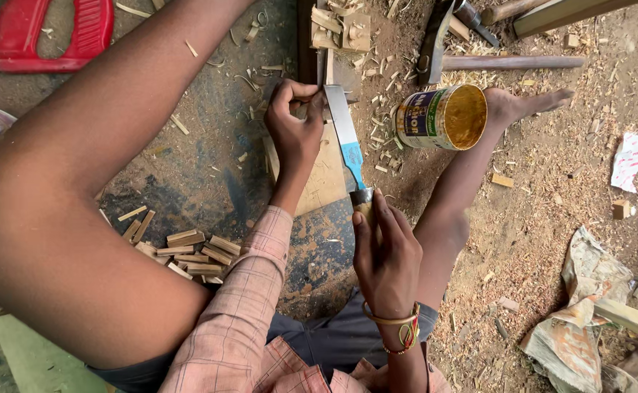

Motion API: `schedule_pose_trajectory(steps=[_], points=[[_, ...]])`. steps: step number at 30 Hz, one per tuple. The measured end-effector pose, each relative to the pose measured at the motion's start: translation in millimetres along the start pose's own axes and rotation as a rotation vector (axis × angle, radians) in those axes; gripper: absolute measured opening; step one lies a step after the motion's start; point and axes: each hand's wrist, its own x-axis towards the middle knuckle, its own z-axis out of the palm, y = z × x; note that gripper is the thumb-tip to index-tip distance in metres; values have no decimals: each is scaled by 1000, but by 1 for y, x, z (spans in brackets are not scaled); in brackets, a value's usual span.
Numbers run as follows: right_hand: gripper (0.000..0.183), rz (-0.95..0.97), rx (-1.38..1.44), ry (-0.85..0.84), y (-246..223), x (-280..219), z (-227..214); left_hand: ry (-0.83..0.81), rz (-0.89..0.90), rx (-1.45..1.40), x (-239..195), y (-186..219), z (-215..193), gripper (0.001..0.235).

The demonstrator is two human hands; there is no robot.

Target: The person carves a small wooden block using a chisel while seated on the ground. They repeatedly scrape the wood surface to remove shavings and refine the shape.

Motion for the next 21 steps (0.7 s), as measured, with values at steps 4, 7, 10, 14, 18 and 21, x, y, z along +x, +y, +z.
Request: schedule_pose_trajectory(steps=[4,7,10,14,18,21], points=[[38,-24,-24,-20,-10,10,-6,-9,-23,14,0,4,0,11],[37,-76,-33,-15,-15,12,-7,1,2,-23,0,5,2,12],[39,-9,-25,-15,-15,12,5,-3,-73,-48,-1,5,3,14],[39,-41,-20,55,-7,-2,32,-7,-20,-11,-2,-2,2,13],[40,-153,19,109,5,9,51,-2,-6,-73,2,-4,3,10],[42,-102,-21,85,14,10,64,-23,-6,-83,-4,-7,-1,8]])
